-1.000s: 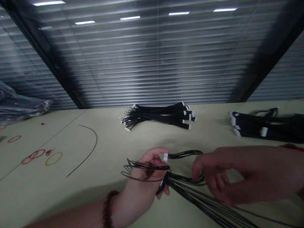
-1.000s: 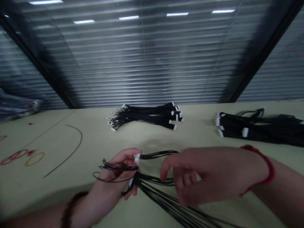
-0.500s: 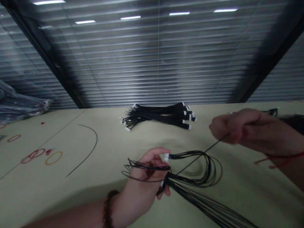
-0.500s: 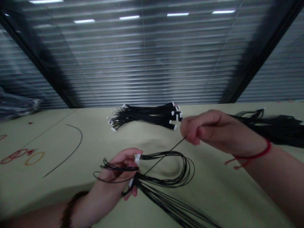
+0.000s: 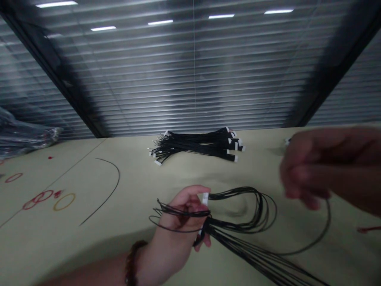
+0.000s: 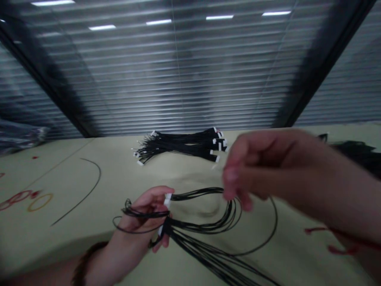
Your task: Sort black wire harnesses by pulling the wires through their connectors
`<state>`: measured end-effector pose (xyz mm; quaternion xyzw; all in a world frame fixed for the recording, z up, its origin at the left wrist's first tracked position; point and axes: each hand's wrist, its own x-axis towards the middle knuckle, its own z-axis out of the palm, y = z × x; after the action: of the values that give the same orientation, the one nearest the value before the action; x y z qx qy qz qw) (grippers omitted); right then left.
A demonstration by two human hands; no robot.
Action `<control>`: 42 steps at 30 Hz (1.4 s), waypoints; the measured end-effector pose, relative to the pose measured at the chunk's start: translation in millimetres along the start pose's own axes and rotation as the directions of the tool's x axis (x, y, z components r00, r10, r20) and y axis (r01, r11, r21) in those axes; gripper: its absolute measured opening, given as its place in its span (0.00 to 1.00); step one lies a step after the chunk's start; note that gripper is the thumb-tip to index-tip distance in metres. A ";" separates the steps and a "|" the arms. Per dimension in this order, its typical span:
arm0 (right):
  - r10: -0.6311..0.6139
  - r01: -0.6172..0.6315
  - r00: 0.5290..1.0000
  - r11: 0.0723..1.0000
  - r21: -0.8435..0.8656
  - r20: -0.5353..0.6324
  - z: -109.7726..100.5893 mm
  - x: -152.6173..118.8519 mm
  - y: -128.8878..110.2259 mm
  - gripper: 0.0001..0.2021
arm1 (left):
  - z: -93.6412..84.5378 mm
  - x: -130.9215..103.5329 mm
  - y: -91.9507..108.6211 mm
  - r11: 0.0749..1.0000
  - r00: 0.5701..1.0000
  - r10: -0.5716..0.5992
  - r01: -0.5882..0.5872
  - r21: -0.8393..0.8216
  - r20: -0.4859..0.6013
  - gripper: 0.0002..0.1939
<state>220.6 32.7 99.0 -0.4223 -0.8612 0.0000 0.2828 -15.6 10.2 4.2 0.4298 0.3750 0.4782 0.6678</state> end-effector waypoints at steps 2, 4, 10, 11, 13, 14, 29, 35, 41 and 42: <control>0.025 -0.039 0.996 0.986 0.161 0.086 19.9 -4.1 -21.2 0.12 | -0.9 -0.7 -2.0 0.998 0.999 0.027 -0.025 -0.061 0.029 0.17; 0.001 -0.011 0.997 0.991 0.130 0.075 38.0 -10.3 -37.1 0.07 | -0.6 -1.5 -2.2 0.993 0.997 0.042 -0.034 -0.111 0.068 0.18; -0.051 0.052 0.998 0.999 0.011 -0.025 59.3 -22.8 -48.4 0.07 | 5.8 -3.0 2.9 0.983 0.990 0.046 -0.021 -0.180 0.132 0.16; -0.054 0.054 0.998 0.998 0.009 -0.026 59.7 -22.6 -48.2 0.07 | 6.4 -3.0 2.9 0.982 0.990 0.047 -0.022 -0.187 0.133 0.16; -0.065 0.065 0.998 0.998 0.007 -0.018 60.3 -21.5 -48.6 0.07 | 6.7 -2.6 1.3 0.981 0.990 0.047 -0.020 -0.191 0.135 0.16; -0.067 0.067 0.998 0.998 0.008 -0.014 60.6 -21.0 -49.2 0.08 | 6.5 -2.3 -0.1 0.981 0.989 0.053 -0.026 -0.191 0.139 0.16; -0.280 0.281 0.959 0.959 -0.024 0.034 59.3 -17.7 -51.8 0.12 | 8.4 -6.3 -3.4 0.999 0.990 -0.006 0.013 -0.046 0.139 0.17; -0.176 0.168 0.984 0.971 -0.169 -0.034 52.1 -12.2 -53.7 0.07 | 7.2 -4.5 1.9 0.998 1.000 -0.020 0.021 0.059 -0.014 0.15; -0.007 0.007 0.983 1.000 0.002 0.182 61.7 -30.7 -63.7 0.07 | 6.5 -3.2 4.3 0.995 0.999 0.007 -0.003 0.096 -0.048 0.13; 0.006 -0.005 0.980 1.000 -0.004 0.200 63.7 -32.0 -64.5 0.08 | 6.6 -3.2 4.3 0.995 0.999 0.005 0.000 0.097 -0.045 0.13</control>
<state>158.1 -16.8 45.3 -0.4230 -0.8841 0.0414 0.1941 -11.8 6.5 10.8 0.4514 0.4121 0.4697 0.6370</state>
